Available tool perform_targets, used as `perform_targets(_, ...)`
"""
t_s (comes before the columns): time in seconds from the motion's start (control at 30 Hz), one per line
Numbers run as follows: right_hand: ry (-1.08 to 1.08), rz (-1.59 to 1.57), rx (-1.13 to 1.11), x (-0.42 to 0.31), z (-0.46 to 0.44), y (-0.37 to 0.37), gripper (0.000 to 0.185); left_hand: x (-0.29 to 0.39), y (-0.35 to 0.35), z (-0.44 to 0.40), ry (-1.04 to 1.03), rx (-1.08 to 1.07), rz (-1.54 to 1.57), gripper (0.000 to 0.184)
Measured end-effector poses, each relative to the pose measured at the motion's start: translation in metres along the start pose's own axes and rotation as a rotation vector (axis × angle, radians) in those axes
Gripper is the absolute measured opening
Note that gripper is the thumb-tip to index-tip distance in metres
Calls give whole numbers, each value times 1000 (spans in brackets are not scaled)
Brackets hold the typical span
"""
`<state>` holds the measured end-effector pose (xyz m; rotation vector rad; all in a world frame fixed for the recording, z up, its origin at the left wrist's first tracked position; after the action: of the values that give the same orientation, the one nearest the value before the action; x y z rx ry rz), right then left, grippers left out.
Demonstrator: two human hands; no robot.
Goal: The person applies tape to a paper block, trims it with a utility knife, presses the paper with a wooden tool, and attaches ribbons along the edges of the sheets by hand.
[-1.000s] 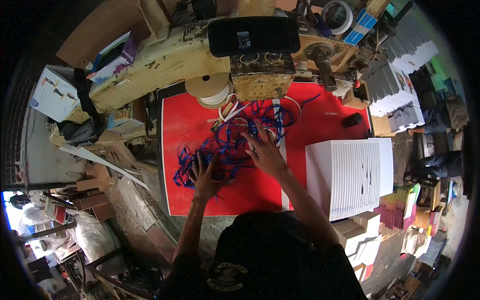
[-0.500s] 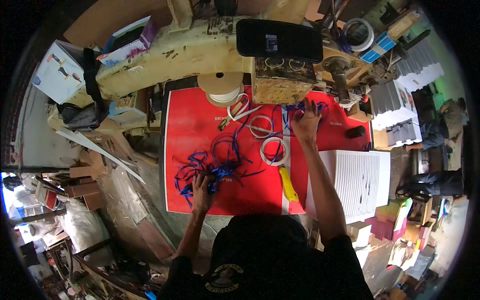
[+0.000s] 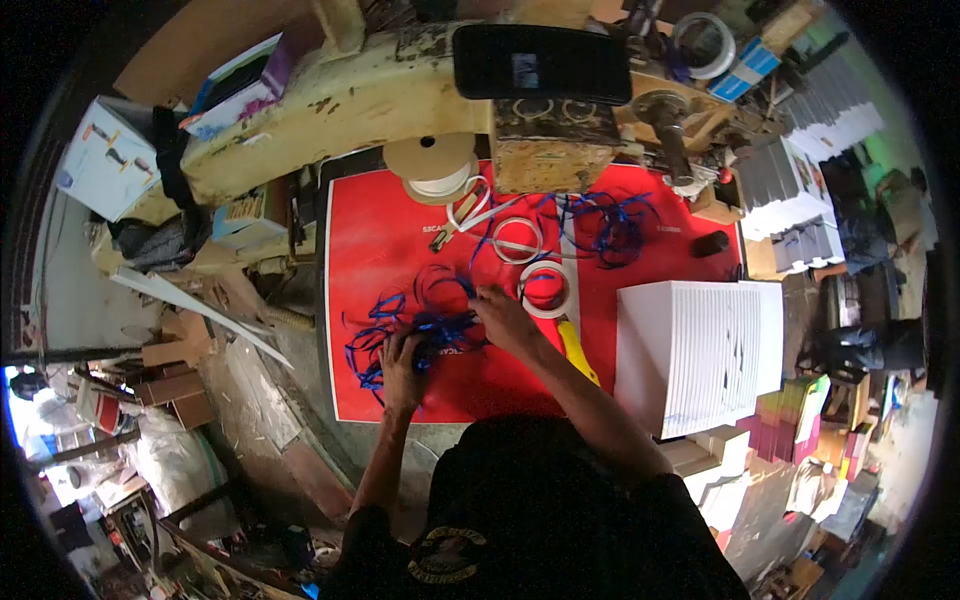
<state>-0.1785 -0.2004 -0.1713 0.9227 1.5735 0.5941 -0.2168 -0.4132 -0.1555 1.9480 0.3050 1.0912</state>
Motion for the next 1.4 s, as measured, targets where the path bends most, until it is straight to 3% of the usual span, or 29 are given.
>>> perform_targets(0.07,-66,39,-142,13,7,4,27,-3,4,-11,3,68,23,45)
perform_targets(0.17,-248,-160,-26,14,8,58,17,-11,0,-25,-19,39,41,41)
perform_targets(0.33,-483,-489,90,-24,23,191,24,-13,-13,-52,-87,98,105,34)
perform_targets(0.4,-574,-608,140,-34,40,226,25,-19,-22,-62,26,6,172,43)
perform_targets(0.47,-590,-848,409,-45,57,267,18,-50,-48,-64,-19,30,162,50)
perform_targets(0.53,-602,-884,570,-54,70,302,14,-60,-54,-71,-64,56,151,56)
perform_targets(0.6,-592,-884,706,-53,86,320,13,-59,-59,-82,-52,-69,169,64)
perform_targets(0.7,-544,-838,875,-67,99,346,9,-54,-51,-91,-40,-137,139,62)
perform_targets(0.83,-560,-730,705,-76,93,334,8,-26,-25,-112,23,-339,113,68)
perform_targets(0.87,-566,-823,634,-73,88,317,8,3,-3,-111,-32,-383,2,71)
perform_targets(0.9,-503,-644,631,-68,87,302,11,33,18,-110,-84,-425,-109,78)
perform_targets(1.03,-395,-463,499,-75,72,263,14,147,73,-120,-46,-487,-392,98)
perform_targets(1.1,-329,-412,473,-91,61,256,15,239,95,-137,-440,-145,318,96)
perform_targets(1.13,-220,-418,433,-108,55,258,14,247,87,-134,-443,-142,314,96)
perform_targets(1.17,-114,-421,395,-122,51,264,14,251,70,-128,-403,-326,545,85)
perform_targets(1.2,-143,-427,360,-128,50,270,17,252,54,-121,-355,-512,777,74)
perform_targets(1.23,-142,-425,360,-131,50,279,17,240,42,-116,-355,-511,779,74)
perform_targets(1.33,-227,-559,484,-116,64,302,23,209,6,-96,107,-761,1055,31)
perform_targets(1.4,-317,-677,577,-109,75,318,20,200,8,-101,121,-770,1165,21)
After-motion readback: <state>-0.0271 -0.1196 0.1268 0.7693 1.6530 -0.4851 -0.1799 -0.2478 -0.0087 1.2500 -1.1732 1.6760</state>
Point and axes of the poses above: each hand's wrist, its own z-axis away from the middle knuckle, its own y-axis out of the back of the hand, x = y × z, the point moved 6 cm from there along -z, towards the middle knuckle, and after that the axes turned 5 degrees about x, right-handed, at the moved point
